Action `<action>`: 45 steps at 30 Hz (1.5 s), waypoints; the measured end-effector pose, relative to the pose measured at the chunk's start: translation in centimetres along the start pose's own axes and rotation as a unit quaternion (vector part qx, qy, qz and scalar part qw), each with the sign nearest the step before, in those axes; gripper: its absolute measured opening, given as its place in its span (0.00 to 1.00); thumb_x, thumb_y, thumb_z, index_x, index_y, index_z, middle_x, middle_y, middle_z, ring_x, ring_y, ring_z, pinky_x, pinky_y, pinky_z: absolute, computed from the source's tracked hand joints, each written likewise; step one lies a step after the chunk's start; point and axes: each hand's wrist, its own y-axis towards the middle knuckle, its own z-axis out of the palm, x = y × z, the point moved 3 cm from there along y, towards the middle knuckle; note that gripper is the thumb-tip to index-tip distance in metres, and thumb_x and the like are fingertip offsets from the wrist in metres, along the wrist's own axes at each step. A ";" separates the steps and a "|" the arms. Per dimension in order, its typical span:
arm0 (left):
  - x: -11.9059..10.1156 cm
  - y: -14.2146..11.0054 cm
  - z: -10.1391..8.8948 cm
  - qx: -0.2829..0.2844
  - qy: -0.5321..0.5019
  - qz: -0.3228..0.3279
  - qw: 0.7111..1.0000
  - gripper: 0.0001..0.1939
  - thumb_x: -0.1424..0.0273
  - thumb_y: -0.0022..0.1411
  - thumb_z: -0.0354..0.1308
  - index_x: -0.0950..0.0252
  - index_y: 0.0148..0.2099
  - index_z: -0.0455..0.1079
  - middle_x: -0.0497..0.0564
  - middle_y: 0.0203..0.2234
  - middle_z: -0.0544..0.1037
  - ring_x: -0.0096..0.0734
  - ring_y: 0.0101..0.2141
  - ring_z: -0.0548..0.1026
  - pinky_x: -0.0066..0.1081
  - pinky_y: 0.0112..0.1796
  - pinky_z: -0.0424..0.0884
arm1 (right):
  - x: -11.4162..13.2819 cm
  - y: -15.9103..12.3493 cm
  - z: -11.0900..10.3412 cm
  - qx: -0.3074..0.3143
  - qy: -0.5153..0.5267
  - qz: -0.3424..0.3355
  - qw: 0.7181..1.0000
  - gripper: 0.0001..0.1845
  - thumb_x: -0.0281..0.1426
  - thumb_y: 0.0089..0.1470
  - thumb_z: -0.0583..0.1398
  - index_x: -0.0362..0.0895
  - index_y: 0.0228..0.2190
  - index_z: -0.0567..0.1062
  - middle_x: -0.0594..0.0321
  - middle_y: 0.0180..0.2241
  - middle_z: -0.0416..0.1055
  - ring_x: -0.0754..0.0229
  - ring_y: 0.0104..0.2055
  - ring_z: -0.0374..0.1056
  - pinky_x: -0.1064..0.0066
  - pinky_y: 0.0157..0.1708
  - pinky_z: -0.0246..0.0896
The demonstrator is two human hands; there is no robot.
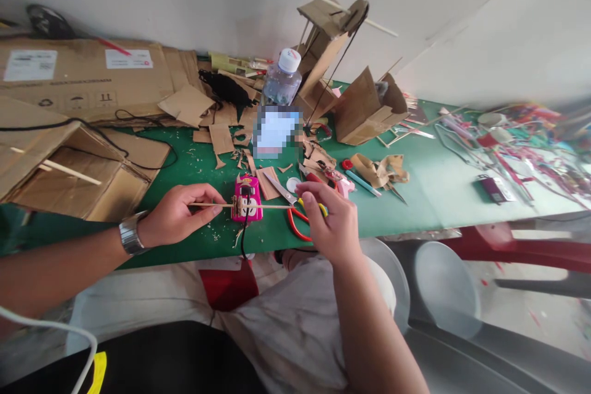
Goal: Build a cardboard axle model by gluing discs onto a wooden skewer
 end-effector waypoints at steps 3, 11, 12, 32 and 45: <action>-0.2 0.0 0.0 -0.001 0.018 0.009 1.000 0.10 0.65 0.71 0.65 0.65 0.41 0.82 0.49 0.26 0.83 0.25 0.23 0.74 0.22 0.25 0.67 | 2.0 -0.3 0.7 0.036 -0.017 -0.122 0.992 0.15 0.44 0.73 0.63 0.48 0.46 0.86 0.52 0.45 0.88 0.45 0.48 0.84 0.53 0.52 0.77; -0.9 -0.2 0.2 -0.011 0.005 0.025 1.000 0.06 0.68 0.68 0.68 0.65 0.40 0.85 0.53 0.32 0.89 0.31 0.30 0.85 0.24 0.32 0.79 | 4.0 -1.4 4.4 0.136 -0.140 -0.236 0.952 0.14 0.33 0.78 0.59 0.45 0.47 0.85 0.56 0.36 0.86 0.53 0.36 0.76 0.60 0.44 0.66; -0.9 -0.2 0.2 -0.008 -0.007 0.022 1.000 0.06 0.69 0.68 0.68 0.65 0.40 0.86 0.53 0.32 0.89 0.31 0.31 0.85 0.24 0.33 0.80 | 4.2 -1.6 4.6 0.137 -0.151 -0.241 0.949 0.15 0.31 0.78 0.57 0.45 0.46 0.85 0.57 0.35 0.85 0.53 0.35 0.75 0.60 0.43 0.65; 0.3 -0.3 0.7 -0.005 -0.194 -0.036 0.980 0.18 0.57 0.59 0.80 0.66 0.38 0.83 0.54 0.32 0.87 0.27 0.29 0.81 0.24 0.31 0.78 | 9.2 -2.5 4.9 0.115 -0.153 -0.220 0.957 0.11 0.27 0.74 0.56 0.45 0.38 0.77 0.58 0.33 0.79 0.56 0.33 0.72 0.64 0.34 0.58; 0.0 -0.5 0.6 0.003 -0.209 0.051 0.977 0.14 0.59 0.64 0.77 0.64 0.36 0.85 0.54 0.31 0.87 0.30 0.30 0.82 0.26 0.31 0.78 | 10.0 -3.3 5.4 0.108 -0.169 -0.270 0.942 0.17 0.18 0.70 0.52 0.43 0.34 0.77 0.59 0.30 0.76 0.55 0.29 0.68 0.62 0.30 0.58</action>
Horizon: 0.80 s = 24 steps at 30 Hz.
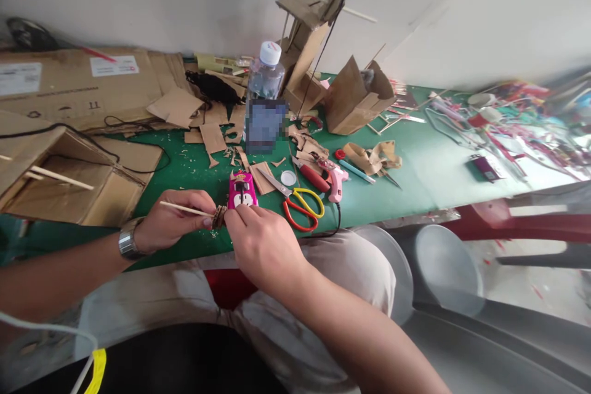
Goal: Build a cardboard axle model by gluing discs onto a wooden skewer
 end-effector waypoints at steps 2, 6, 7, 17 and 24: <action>0.1 0.0 0.0 -0.011 -0.016 -0.007 1.000 0.14 0.58 0.64 0.77 0.64 0.35 0.85 0.52 0.29 0.86 0.29 0.29 0.82 0.26 0.30 0.78 | -0.2 0.3 -0.6 0.015 0.011 0.017 1.000 0.16 0.22 0.73 0.54 0.43 0.35 0.78 0.58 0.30 0.77 0.55 0.30 0.70 0.62 0.31 0.59; 1.2 0.3 -0.6 -0.072 -0.078 -0.046 0.993 0.16 0.56 0.61 0.80 0.64 0.37 0.85 0.50 0.29 0.84 0.25 0.24 0.79 0.25 0.26 0.75 | -3.6 1.8 -2.7 0.067 0.096 0.073 0.990 0.14 0.36 0.78 0.58 0.44 0.46 0.82 0.57 0.41 0.86 0.52 0.42 0.80 0.63 0.42 0.67; 1.6 0.5 -0.8 -0.085 -0.089 -0.055 0.991 0.17 0.56 0.60 0.80 0.64 0.38 0.85 0.50 0.28 0.83 0.25 0.24 0.78 0.24 0.25 0.75 | -5.2 2.4 -3.1 0.073 0.099 0.101 0.987 0.16 0.35 0.79 0.55 0.45 0.47 0.83 0.57 0.43 0.87 0.52 0.43 0.81 0.63 0.42 0.68; 1.9 1.0 -0.8 -0.098 -0.189 -0.066 0.975 0.13 0.61 0.64 0.78 0.64 0.40 0.82 0.54 0.46 0.85 0.26 0.32 0.82 0.26 0.30 0.80 | -14.7 5.6 0.0 0.069 0.062 0.087 0.992 0.12 0.31 0.72 0.61 0.44 0.52 0.82 0.48 0.66 0.78 0.47 0.53 0.83 0.52 0.56 0.77; 1.8 0.8 -0.4 -0.090 -0.272 -0.127 0.950 0.17 0.61 0.64 0.79 0.65 0.44 0.76 0.55 0.44 0.88 0.31 0.33 0.86 0.27 0.30 0.80 | -14.5 5.4 -0.3 -0.004 0.086 0.077 0.993 0.16 0.31 0.70 0.61 0.48 0.56 0.81 0.51 0.73 0.72 0.41 0.67 0.77 0.46 0.60 0.78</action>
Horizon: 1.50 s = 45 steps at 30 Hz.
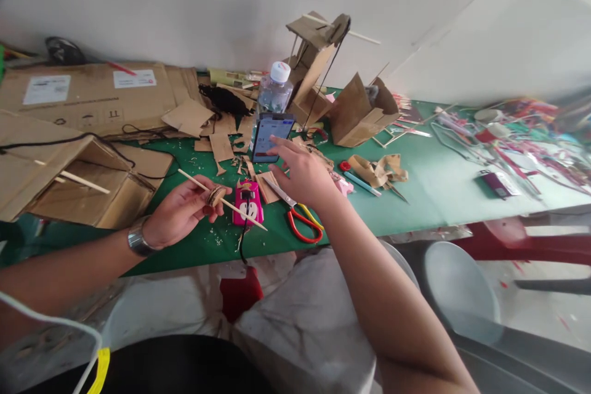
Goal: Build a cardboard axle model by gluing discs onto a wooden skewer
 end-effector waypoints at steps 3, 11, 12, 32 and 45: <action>0.0 -0.2 0.1 -0.009 -0.014 -0.020 1.000 0.17 0.62 0.62 0.80 0.65 0.44 0.78 0.53 0.43 0.89 0.30 0.32 0.86 0.27 0.32 0.82 | -0.2 -0.1 -0.1 -0.028 0.009 -0.008 1.000 0.16 0.30 0.69 0.62 0.48 0.55 0.82 0.50 0.72 0.72 0.42 0.66 0.77 0.47 0.58 0.80; 0.0 -0.5 0.3 -0.011 -0.021 -0.069 0.997 0.18 0.61 0.61 0.81 0.66 0.44 0.80 0.51 0.38 0.88 0.28 0.30 0.86 0.24 0.31 0.82 | 4.9 -2.2 -0.6 -0.071 0.153 -0.082 0.982 0.11 0.27 0.74 0.61 0.47 0.49 0.84 0.54 0.48 0.86 0.51 0.50 0.84 0.57 0.52 0.81; 0.0 -0.5 0.4 -0.006 -0.012 -0.080 0.997 0.19 0.60 0.61 0.81 0.66 0.44 0.80 0.51 0.36 0.88 0.28 0.29 0.86 0.24 0.31 0.82 | 5.8 -2.5 -0.3 -0.055 0.179 -0.097 0.978 0.12 0.26 0.74 0.60 0.46 0.49 0.84 0.54 0.48 0.86 0.51 0.51 0.83 0.58 0.52 0.81; -0.7 -1.4 0.5 0.013 0.257 0.172 0.951 0.17 0.69 0.63 0.78 0.62 0.49 0.76 0.55 0.48 0.85 0.30 0.40 0.86 0.29 0.43 0.85 | 8.7 -3.4 2.2 -0.068 0.251 -0.152 0.954 0.09 0.25 0.70 0.67 0.47 0.50 0.80 0.55 0.46 0.85 0.52 0.49 0.83 0.59 0.49 0.83; -1.2 -1.4 0.9 0.030 0.285 0.229 0.930 0.09 0.70 0.66 0.75 0.62 0.44 0.78 0.55 0.42 0.84 0.33 0.43 0.84 0.30 0.43 0.83 | 9.1 -3.3 3.2 -0.066 0.252 -0.139 0.955 0.09 0.25 0.70 0.65 0.47 0.48 0.82 0.54 0.46 0.83 0.52 0.48 0.82 0.59 0.48 0.82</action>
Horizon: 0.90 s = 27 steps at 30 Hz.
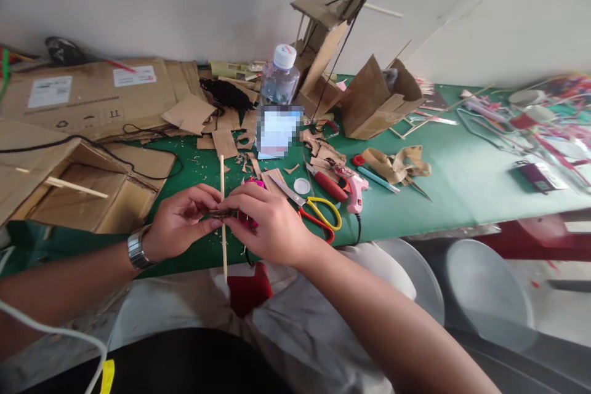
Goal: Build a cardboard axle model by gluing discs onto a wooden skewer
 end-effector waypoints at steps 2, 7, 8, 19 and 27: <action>0.0 0.1 0.0 0.001 0.003 -0.005 1.000 0.08 0.69 0.67 0.74 0.63 0.44 0.78 0.54 0.40 0.83 0.33 0.42 0.83 0.30 0.42 0.83 | 0.1 0.0 0.0 0.002 -0.005 0.011 1.000 0.09 0.26 0.70 0.65 0.47 0.50 0.81 0.55 0.46 0.84 0.53 0.46 0.82 0.59 0.46 0.81; 0.5 0.2 -0.3 -0.002 -0.009 -0.037 0.999 0.09 0.66 0.68 0.74 0.62 0.45 0.78 0.53 0.40 0.83 0.33 0.42 0.83 0.31 0.45 0.83 | 0.0 -0.1 0.0 0.007 -0.020 0.028 0.999 0.14 0.25 0.69 0.66 0.47 0.55 0.79 0.55 0.47 0.84 0.53 0.46 0.81 0.61 0.47 0.79; 0.5 0.2 -0.3 -0.003 -0.009 -0.037 0.999 0.09 0.66 0.68 0.74 0.62 0.45 0.78 0.53 0.40 0.83 0.32 0.42 0.83 0.30 0.45 0.82 | -0.1 -0.1 0.0 0.008 -0.017 0.025 1.000 0.13 0.25 0.70 0.66 0.47 0.54 0.80 0.54 0.47 0.84 0.53 0.48 0.81 0.61 0.47 0.79; 1.1 -0.1 -0.3 -0.010 -0.029 -0.070 0.997 0.13 0.61 0.69 0.73 0.62 0.48 0.78 0.53 0.41 0.84 0.30 0.38 0.83 0.29 0.41 0.83 | -0.3 -0.3 0.3 -0.005 -0.023 0.050 0.998 0.11 0.29 0.68 0.68 0.47 0.51 0.81 0.57 0.44 0.82 0.56 0.41 0.80 0.63 0.42 0.79; 1.8 -0.3 0.0 0.043 -0.077 -0.123 0.988 0.15 0.62 0.71 0.71 0.62 0.53 0.76 0.51 0.37 0.84 0.31 0.35 0.85 0.30 0.40 0.83 | -0.4 -0.3 0.1 -0.009 -0.033 0.035 0.999 0.10 0.28 0.68 0.67 0.47 0.50 0.82 0.54 0.45 0.84 0.53 0.46 0.82 0.62 0.46 0.80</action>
